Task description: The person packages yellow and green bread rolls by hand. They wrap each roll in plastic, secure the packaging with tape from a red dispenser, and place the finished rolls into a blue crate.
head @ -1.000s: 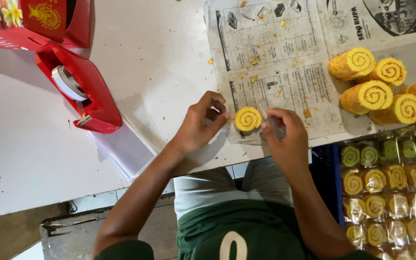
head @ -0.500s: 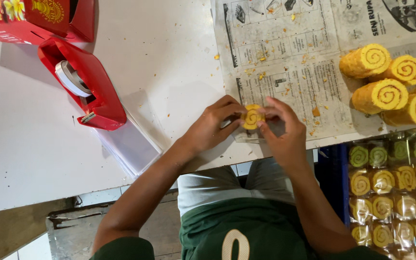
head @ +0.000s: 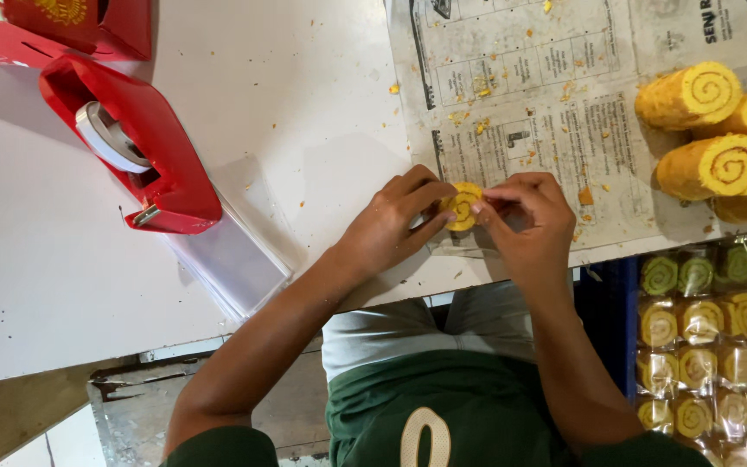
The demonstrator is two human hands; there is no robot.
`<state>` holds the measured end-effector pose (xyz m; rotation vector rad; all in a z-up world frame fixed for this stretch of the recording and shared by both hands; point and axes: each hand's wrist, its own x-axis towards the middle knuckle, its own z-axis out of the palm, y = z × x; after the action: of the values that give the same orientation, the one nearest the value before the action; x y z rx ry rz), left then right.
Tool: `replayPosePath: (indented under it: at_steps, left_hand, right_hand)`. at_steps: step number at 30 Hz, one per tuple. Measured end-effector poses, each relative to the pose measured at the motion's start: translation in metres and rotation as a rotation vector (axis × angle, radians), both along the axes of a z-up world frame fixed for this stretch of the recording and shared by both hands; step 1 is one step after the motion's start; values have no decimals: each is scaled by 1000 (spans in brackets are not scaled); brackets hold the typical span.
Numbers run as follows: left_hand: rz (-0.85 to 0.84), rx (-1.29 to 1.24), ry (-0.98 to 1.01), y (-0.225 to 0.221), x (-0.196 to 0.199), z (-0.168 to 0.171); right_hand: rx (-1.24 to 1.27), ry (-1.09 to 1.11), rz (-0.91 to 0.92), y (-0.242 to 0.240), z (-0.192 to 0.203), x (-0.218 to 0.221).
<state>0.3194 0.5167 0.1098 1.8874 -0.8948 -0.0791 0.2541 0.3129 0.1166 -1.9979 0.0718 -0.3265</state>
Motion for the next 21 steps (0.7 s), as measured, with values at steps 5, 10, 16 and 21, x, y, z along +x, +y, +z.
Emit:
replayPosePath:
  at_steps: [5, 10, 16, 21]
  left_hand:
    - [47, -12, 28, 0, 0, -5]
    - [49, -18, 24, -1, 1, -5]
    - [14, -8, -4, -2, 3, 6]
    - [29, 12, -24, -4, 3, 6]
  right_hand:
    - [52, 6, 29, -3, -2, -1]
    - [-12, -23, 42, -4, -5, 3]
    - [-5, -6, 61, -4, -4, 4]
    - [-48, -18, 85, -3, 1, 6]
